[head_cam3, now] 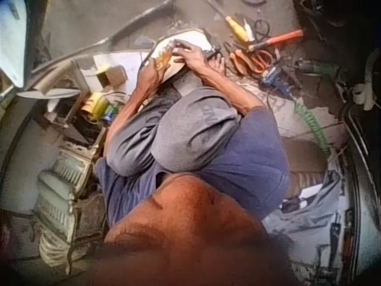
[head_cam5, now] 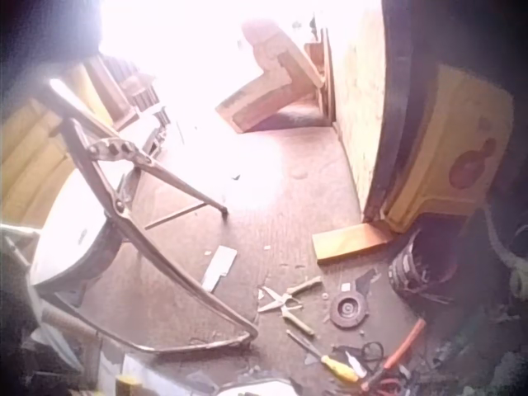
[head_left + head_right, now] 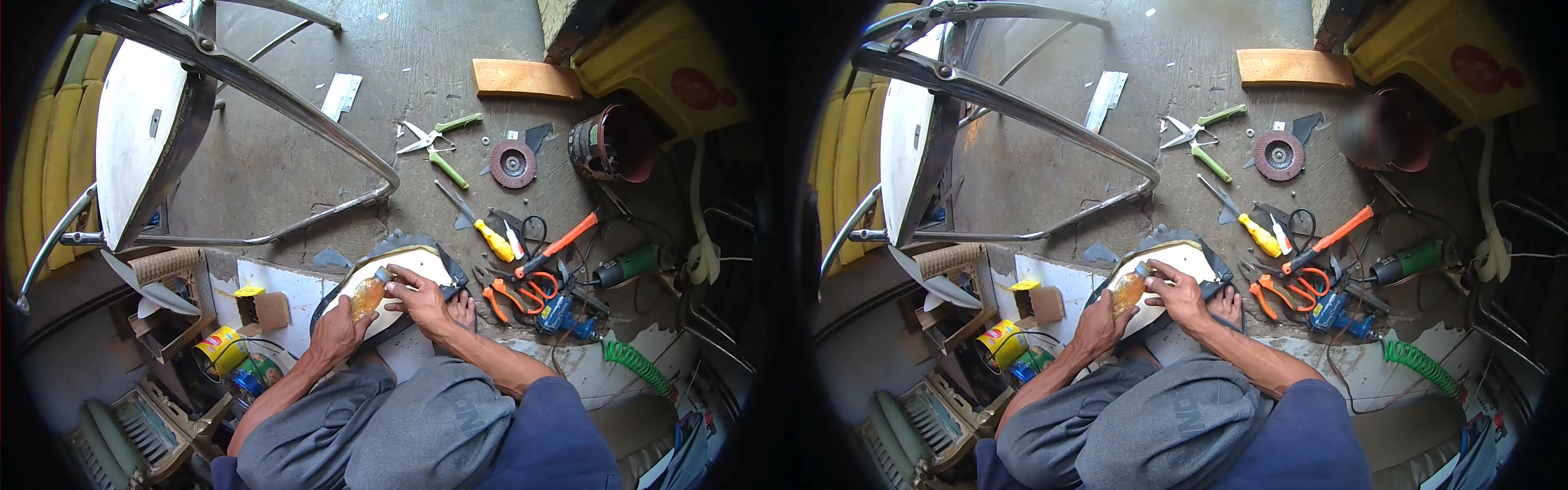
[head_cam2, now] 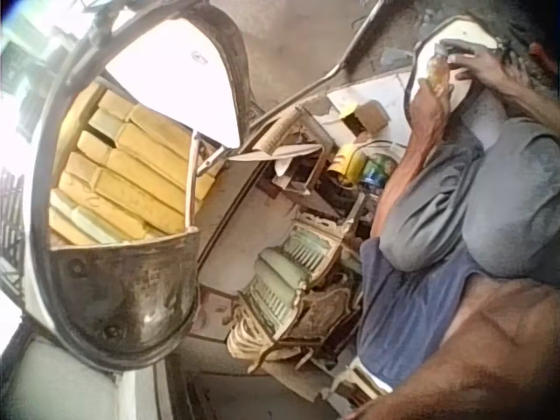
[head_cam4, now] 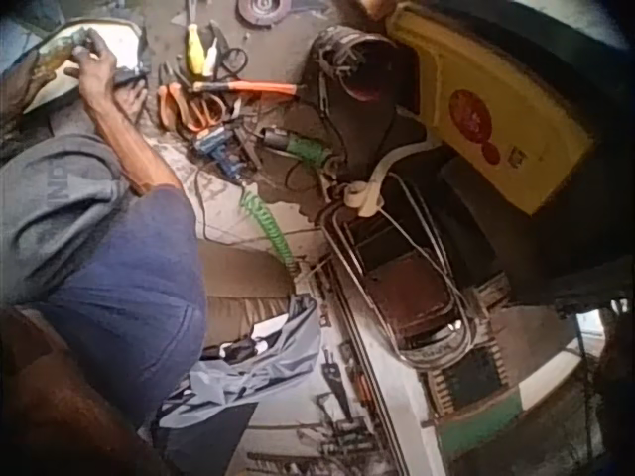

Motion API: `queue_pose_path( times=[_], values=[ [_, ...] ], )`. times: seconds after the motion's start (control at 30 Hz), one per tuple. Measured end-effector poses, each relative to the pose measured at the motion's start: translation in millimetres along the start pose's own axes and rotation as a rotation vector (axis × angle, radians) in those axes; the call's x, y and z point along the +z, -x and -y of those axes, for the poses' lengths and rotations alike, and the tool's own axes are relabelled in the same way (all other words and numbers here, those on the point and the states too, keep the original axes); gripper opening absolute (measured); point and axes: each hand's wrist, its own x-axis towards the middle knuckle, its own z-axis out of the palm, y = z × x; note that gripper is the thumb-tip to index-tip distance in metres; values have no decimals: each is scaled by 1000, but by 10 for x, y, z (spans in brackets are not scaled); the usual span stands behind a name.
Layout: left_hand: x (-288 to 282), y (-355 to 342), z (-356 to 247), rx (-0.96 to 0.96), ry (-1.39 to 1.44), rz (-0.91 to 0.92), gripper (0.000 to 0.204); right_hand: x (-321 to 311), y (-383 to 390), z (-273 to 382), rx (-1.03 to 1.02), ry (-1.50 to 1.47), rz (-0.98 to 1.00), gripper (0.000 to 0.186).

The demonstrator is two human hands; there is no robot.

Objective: The person prepares and attaches a black fabric cover to a furniture component. They trim the fabric using a knife, apply adhesive from a small bottle, press the fabric edges onto the foam, and then secure the assembly onto a metal chair frame using a screwdriver.

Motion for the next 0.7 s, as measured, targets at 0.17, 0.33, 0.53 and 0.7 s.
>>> queue_pose_path(
  times=[0.17, 0.33, 0.53, 0.7],
  values=[
    [-112, -216, 29, -174, -86, -77, 53, -49, 154, 78, -20, -22, 266, 46],
    [-283, -415, 527, -125, 19, -479, 48, -253, 275, 170, 39, -212, 27, 80],
    [-63, -665, 1198, -138, -296, -816, 54, -326, 301, 75, 52, -151, -110, 95],
    [251, -605, 973, -50, -239, -902, 49, -247, 258, 76, 68, 13, -211, 99]
  ],
)
